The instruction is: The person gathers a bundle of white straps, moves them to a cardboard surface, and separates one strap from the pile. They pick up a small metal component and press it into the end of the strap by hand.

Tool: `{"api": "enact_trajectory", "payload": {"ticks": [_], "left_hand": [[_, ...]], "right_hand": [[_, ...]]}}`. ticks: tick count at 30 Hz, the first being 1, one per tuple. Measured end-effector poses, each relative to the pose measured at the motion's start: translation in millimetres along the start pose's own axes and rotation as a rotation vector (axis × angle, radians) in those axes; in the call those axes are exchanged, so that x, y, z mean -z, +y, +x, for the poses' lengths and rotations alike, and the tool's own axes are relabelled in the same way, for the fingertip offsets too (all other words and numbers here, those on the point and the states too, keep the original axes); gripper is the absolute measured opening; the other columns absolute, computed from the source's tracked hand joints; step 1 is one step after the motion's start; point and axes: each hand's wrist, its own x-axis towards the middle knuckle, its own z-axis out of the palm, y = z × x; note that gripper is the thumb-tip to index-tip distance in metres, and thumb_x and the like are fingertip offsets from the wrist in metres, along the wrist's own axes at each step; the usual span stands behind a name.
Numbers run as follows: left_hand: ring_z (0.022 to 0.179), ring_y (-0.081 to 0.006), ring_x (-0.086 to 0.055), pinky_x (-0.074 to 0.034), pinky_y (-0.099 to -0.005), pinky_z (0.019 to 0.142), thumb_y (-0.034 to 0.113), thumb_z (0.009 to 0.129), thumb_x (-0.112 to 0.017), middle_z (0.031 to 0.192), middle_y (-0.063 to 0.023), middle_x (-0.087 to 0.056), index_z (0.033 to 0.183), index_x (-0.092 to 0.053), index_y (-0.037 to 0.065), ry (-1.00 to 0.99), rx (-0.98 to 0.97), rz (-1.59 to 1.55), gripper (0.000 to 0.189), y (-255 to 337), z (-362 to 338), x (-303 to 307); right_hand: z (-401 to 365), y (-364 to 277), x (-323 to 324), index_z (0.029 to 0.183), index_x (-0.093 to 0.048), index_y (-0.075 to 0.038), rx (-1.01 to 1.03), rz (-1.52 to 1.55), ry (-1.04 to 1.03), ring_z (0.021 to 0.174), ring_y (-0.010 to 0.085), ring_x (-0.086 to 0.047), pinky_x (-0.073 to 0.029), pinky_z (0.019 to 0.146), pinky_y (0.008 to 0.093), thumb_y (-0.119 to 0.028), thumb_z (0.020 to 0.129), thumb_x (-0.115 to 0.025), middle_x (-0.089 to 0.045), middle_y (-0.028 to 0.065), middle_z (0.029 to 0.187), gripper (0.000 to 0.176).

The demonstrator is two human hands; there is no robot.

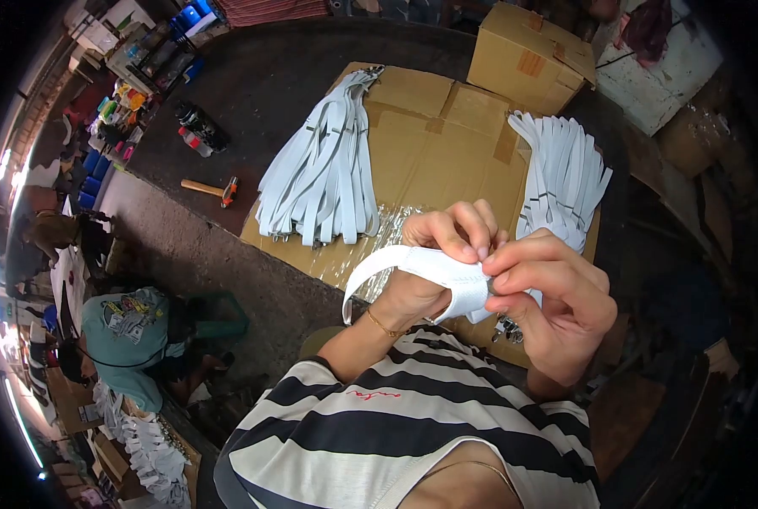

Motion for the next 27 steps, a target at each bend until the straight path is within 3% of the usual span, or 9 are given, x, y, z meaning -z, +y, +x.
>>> {"api": "enact_trajectory", "payload": {"ticks": [8,11,24,27], "left_hand": [[0.079,-0.0205,-0.053,-0.046,-0.0352,0.074,0.008,0.075,-0.077,0.081,-0.0089,-0.060,0.077,-0.065,0.005,0.033,-0.032,0.191,0.013,5.7,1.5,0.1],[0.075,-0.0169,-0.044,-0.044,-0.0390,0.073,0.008,0.078,-0.073,0.078,-0.0035,-0.059,0.077,-0.065,0.010,0.015,0.031,0.305,0.008,6.8,-0.6,4.7],[0.074,-0.0167,-0.044,-0.042,-0.0359,0.071,0.009,0.076,-0.077,0.076,-0.0027,-0.056,0.082,-0.066,0.009,0.217,0.029,0.258,0.013,-4.2,-6.5,-1.4],[0.073,-0.0167,-0.045,-0.042,-0.0357,0.071,0.007,0.076,-0.077,0.075,-0.0033,-0.056,0.082,-0.066,0.007,0.207,0.025,0.328,0.013,-2.6,-6.9,2.0]], "right_hand": [[4.2,7.9,12.7,0.083,-0.067,0.003,0.002,-0.009,-0.099,0.071,0.0230,-0.064,-0.051,0.065,0.0303,0.006,0.065,-0.076,-0.068,0.0119,0.079,0.020],[7.7,9.5,16.2,0.080,-0.067,0.003,0.022,-0.042,-0.139,0.071,0.0230,-0.065,-0.051,0.064,0.0294,0.008,0.065,-0.075,-0.068,0.0117,0.079,0.018],[0.5,22.0,17.8,0.080,-0.068,0.003,-0.002,-0.013,-0.100,0.075,0.0234,-0.068,-0.054,0.067,0.0286,0.014,0.065,-0.070,-0.069,0.0130,0.081,0.019],[1.7,20.3,16.9,0.078,-0.067,0.003,0.038,-0.137,-0.091,0.074,0.0233,-0.067,-0.053,0.065,0.0291,0.014,0.066,-0.071,-0.069,0.0128,0.078,0.017]]}}
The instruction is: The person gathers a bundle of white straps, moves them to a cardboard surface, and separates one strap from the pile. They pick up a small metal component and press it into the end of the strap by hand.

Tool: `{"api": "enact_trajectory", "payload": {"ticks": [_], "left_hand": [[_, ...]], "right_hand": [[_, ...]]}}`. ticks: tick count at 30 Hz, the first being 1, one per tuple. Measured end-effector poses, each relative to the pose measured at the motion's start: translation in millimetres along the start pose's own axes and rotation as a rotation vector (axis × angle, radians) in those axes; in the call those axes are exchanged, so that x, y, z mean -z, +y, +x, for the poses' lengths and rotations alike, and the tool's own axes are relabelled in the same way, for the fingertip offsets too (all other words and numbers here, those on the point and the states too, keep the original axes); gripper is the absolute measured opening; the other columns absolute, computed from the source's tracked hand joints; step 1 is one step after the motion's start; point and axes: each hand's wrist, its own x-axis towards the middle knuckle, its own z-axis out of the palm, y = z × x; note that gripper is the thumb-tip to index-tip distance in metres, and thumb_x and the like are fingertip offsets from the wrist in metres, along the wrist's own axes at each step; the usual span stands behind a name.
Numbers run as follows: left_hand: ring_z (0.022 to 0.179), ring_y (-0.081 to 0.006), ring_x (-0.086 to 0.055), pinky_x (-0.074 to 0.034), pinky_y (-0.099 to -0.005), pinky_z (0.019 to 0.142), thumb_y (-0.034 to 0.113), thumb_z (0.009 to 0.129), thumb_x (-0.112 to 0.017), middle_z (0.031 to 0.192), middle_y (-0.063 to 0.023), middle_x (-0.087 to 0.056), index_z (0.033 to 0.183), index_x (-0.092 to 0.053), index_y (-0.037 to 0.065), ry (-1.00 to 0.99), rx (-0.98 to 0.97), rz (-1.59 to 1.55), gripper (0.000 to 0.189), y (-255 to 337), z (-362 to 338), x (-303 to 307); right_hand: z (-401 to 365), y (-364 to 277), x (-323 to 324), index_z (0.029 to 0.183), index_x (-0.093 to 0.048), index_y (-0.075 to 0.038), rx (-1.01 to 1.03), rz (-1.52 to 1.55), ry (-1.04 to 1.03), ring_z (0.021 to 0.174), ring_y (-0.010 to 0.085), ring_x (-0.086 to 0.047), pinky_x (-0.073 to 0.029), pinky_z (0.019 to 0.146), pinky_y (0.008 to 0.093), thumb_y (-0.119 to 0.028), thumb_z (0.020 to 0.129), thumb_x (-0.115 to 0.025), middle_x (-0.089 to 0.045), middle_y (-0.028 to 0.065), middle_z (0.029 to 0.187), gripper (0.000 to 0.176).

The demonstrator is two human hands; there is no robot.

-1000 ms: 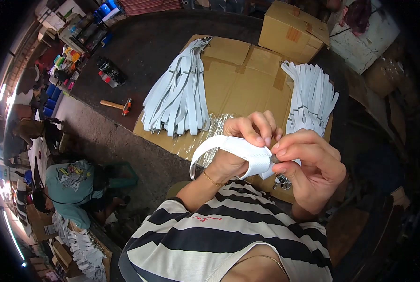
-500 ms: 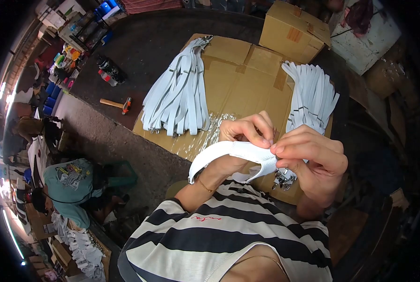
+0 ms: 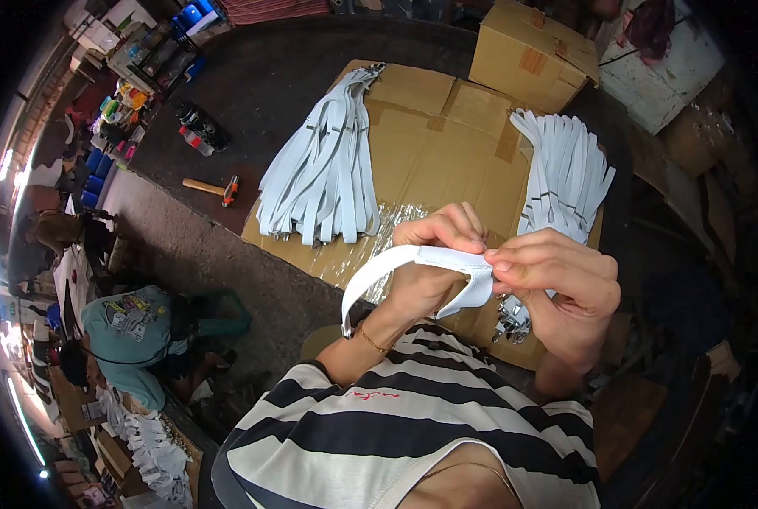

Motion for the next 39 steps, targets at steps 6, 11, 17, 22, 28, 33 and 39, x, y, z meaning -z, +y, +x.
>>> {"api": "enact_trajectory", "payload": {"ticks": [6,11,17,22,28,33,39], "left_hand": [[0.074,-0.0187,-0.056,-0.045,-0.0295,0.066,-0.003,0.071,-0.077,0.078,-0.0093,-0.062,0.078,-0.066,0.000,-0.051,-0.112,0.195,0.014,0.1,3.2,3.7],[0.076,-0.0186,-0.056,-0.045,-0.0290,0.068,-0.003,0.072,-0.076,0.079,-0.0088,-0.062,0.078,-0.066,0.001,-0.050,-0.059,0.038,0.013,-1.9,-0.8,3.9],[0.078,-0.0171,-0.052,-0.044,-0.0282,0.069,0.004,0.076,-0.076,0.080,-0.0075,-0.062,0.082,-0.066,0.006,-0.021,0.037,-0.327,0.012,-3.6,-5.4,0.2],[0.078,-0.0170,-0.052,-0.044,-0.0275,0.069,0.005,0.076,-0.076,0.079,-0.0068,-0.061,0.083,-0.066,0.007,0.006,0.060,-0.366,0.012,0.1,-9.7,-1.3],[0.074,-0.0165,-0.052,-0.046,-0.0286,0.069,0.003,0.075,-0.077,0.077,-0.0071,-0.060,0.080,-0.065,0.004,-0.012,0.005,-0.260,0.014,4.3,-10.8,2.0],[0.071,-0.0169,-0.055,-0.045,-0.0272,0.065,-0.005,0.072,-0.076,0.074,-0.0076,-0.061,0.075,-0.065,0.000,-0.061,-0.125,0.248,0.012,15.6,-9.3,20.1],[0.071,-0.0168,-0.056,-0.044,-0.0268,0.062,-0.006,0.071,-0.075,0.073,-0.0083,-0.062,0.075,-0.066,-0.001,-0.022,-0.110,0.304,0.012,24.1,-15.9,21.1]], "right_hand": [[-2.9,7.9,-6.1,0.080,-0.063,0.004,-0.050,0.146,0.063,0.070,0.0234,-0.064,-0.049,0.063,0.0288,0.011,0.066,-0.071,-0.064,0.0133,0.075,0.018],[-5.2,11.0,-11.6,0.088,-0.059,0.005,-0.199,0.341,0.028,0.073,0.0166,-0.059,-0.047,0.069,0.0265,0.011,0.077,-0.065,-0.060,0.0104,0.077,0.014],[-7.2,10.0,-17.0,0.094,-0.061,0.007,-0.305,0.632,0.048,0.081,0.0125,-0.059,-0.046,0.074,0.0243,0.003,0.087,-0.061,-0.063,0.0088,0.086,0.008],[-7.2,3.3,-15.9,0.093,-0.062,0.007,-0.251,0.515,-0.009,0.080,0.0160,-0.062,-0.047,0.074,0.0252,0.004,0.083,-0.064,-0.065,0.0113,0.088,0.010],[-6.9,-9.2,-19.1,0.089,-0.064,0.005,-0.128,0.208,0.001,0.077,0.0212,-0.064,-0.049,0.070,0.0278,0.010,0.073,-0.067,-0.065,0.0121,0.085,0.017],[-7.1,-6.3,-19.0,0.089,-0.062,0.004,-0.150,0.097,-0.055,0.077,0.0232,-0.064,-0.050,0.068,0.0298,0.012,0.072,-0.067,-0.065,0.0118,0.083,0.019],[-8.2,12.4,-28.2,0.090,-0.058,0.004,-0.169,0.224,-0.049,0.075,0.0208,-0.063,-0.049,0.067,0.0269,0.011,0.076,-0.063,-0.063,0.0119,0.080,0.015]]}}
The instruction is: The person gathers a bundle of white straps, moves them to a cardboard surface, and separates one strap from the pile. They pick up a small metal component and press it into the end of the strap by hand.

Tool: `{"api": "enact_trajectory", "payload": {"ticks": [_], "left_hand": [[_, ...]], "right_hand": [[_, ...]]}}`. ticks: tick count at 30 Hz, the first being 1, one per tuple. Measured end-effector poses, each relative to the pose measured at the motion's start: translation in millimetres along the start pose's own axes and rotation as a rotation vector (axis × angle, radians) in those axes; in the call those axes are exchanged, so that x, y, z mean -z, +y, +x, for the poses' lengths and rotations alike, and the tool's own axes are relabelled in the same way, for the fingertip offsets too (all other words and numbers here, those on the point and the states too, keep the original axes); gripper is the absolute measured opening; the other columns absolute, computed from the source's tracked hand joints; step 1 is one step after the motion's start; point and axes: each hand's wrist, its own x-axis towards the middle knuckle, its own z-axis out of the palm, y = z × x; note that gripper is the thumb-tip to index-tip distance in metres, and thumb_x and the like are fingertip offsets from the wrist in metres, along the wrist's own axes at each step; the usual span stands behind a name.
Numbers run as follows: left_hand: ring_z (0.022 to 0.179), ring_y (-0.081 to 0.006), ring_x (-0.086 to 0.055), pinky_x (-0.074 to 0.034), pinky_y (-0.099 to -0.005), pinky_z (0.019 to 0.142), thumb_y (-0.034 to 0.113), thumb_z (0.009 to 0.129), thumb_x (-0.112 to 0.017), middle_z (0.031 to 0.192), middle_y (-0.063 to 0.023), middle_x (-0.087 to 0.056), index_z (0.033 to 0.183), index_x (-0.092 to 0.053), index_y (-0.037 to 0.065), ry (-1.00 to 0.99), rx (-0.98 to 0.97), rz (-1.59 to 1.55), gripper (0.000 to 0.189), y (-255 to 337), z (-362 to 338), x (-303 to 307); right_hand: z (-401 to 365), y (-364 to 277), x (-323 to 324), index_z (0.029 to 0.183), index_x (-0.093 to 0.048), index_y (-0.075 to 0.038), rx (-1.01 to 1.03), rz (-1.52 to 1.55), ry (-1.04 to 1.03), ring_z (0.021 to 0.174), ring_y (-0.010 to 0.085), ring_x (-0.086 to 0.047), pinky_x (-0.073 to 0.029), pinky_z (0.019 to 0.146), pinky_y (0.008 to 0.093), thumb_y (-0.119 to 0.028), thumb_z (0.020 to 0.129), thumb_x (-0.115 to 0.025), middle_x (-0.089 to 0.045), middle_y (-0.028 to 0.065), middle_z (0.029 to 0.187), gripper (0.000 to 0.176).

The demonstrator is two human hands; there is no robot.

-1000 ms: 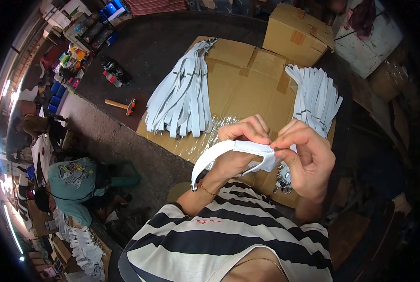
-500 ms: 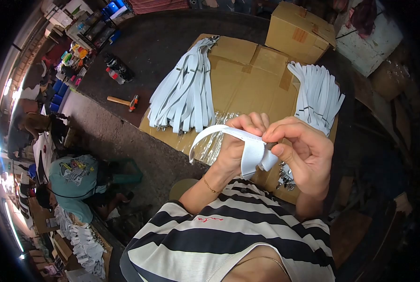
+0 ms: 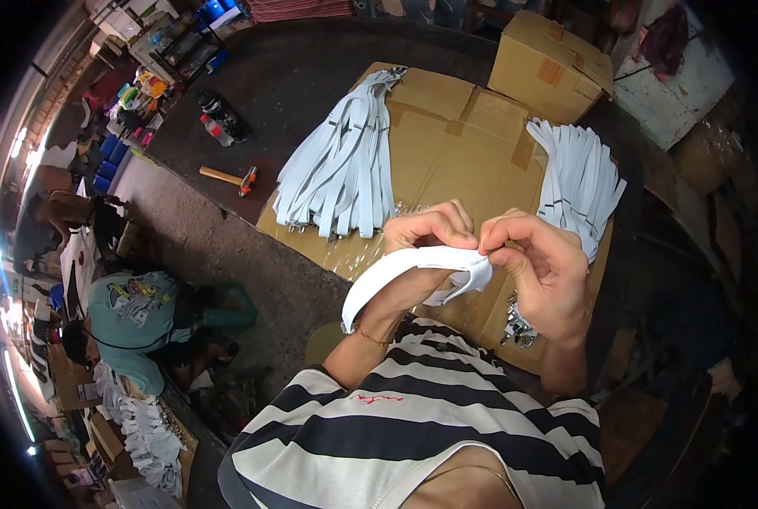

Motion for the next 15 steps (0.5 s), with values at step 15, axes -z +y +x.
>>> {"api": "enact_trajectory", "payload": {"ticks": [15], "left_hand": [[0.077,-0.0166,-0.053,-0.047,-0.0284,0.068,0.001,0.077,-0.074,0.078,-0.0070,-0.060,0.084,-0.066,0.004,0.026,0.247,-0.671,0.011,-14.6,-4.8,-15.0]], "right_hand": [[-3.2,-7.4,6.2,0.099,-0.059,0.008,-0.113,0.352,-0.033,0.089,0.0142,-0.058,-0.046,0.081,0.0254,0.008,0.086,-0.058,-0.060,0.0100,0.094,0.013]]}}
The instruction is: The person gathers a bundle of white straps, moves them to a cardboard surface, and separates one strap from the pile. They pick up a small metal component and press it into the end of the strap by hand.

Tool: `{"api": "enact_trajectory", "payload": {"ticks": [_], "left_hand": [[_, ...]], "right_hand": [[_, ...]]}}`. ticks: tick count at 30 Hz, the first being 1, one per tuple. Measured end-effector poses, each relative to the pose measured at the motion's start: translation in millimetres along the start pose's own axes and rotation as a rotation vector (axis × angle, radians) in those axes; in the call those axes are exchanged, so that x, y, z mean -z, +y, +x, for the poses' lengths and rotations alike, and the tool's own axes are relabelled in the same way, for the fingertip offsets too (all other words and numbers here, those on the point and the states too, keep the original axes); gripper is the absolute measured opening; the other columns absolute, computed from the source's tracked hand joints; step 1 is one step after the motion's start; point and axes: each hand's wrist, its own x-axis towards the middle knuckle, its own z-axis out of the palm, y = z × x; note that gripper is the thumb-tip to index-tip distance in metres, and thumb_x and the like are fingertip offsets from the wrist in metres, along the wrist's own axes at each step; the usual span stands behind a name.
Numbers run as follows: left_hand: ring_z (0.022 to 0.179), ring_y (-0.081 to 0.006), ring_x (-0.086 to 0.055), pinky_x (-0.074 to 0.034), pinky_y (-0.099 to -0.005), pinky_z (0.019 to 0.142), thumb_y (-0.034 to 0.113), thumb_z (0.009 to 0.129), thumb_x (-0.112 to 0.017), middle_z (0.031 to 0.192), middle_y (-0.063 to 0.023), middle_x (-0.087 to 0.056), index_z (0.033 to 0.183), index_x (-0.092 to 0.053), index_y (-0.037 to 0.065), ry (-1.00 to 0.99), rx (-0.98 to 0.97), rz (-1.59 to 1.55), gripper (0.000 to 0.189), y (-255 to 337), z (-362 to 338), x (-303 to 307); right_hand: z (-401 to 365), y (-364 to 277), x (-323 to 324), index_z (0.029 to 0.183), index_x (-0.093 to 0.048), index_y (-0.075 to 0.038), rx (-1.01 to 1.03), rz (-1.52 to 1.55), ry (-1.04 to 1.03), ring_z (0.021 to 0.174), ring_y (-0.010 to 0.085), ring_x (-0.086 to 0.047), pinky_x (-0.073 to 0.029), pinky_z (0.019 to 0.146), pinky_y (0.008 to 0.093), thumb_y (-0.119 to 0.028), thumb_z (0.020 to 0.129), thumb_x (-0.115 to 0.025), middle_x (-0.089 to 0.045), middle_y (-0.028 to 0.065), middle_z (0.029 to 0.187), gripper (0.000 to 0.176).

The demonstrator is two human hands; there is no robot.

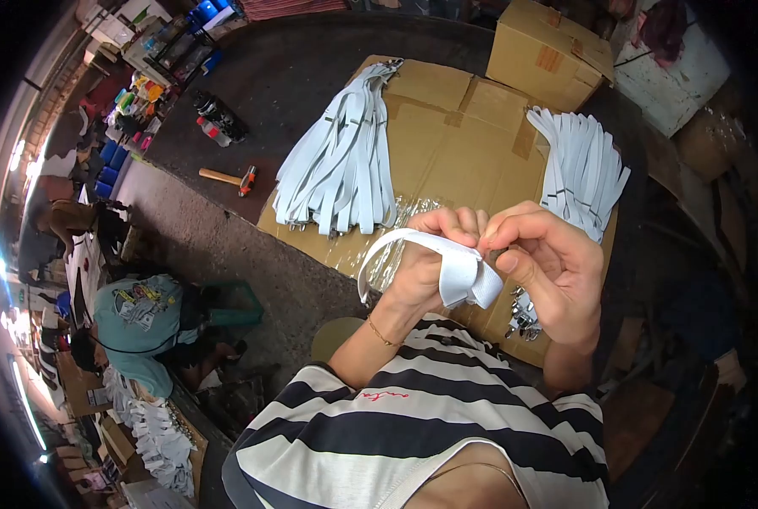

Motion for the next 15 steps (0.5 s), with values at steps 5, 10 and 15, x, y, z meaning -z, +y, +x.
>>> {"api": "enact_trajectory", "payload": {"ticks": [5,10,15], "left_hand": [[0.077,-0.0163,-0.052,-0.046,-0.0277,0.067,0.002,0.077,-0.074,0.079,-0.0067,-0.060,0.084,-0.066,0.004,-0.017,0.001,-0.014,0.011,-2.2,4.2,-2.2],[0.073,-0.0172,-0.054,-0.045,-0.0288,0.066,-0.001,0.075,-0.075,0.076,-0.0077,-0.061,0.081,-0.065,0.001,-0.006,-0.111,0.236,0.013,0.4,7.0,2.0],[0.068,-0.0177,-0.056,-0.044,-0.0290,0.062,-0.007,0.069,-0.075,0.071,-0.0090,-0.061,0.075,-0.065,-0.002,-0.077,-0.196,0.565,0.014,15.8,8.5,4.2]], "right_hand": [[3.4,-4.6,5.9,0.092,-0.065,0.003,0.109,-0.218,-0.011,0.079,0.0180,-0.062,-0.048,0.072,0.0266,0.010,0.078,-0.064,-0.064,0.0116,0.087,0.015],[4.8,-7.1,0.0,0.087,-0.068,0.001,0.167,-0.412,0.025,0.072,0.0188,-0.063,-0.048,0.064,0.0264,0.009,0.073,-0.069,-0.065,0.0113,0.083,0.017],[3.4,-5.2,6.5,0.085,-0.069,0.001,0.122,-0.385,-0.052,0.070,0.0184,-0.062,-0.047,0.062,0.0270,0.009,0.071,-0.070,-0.065,0.0106,0.080,0.017]]}}
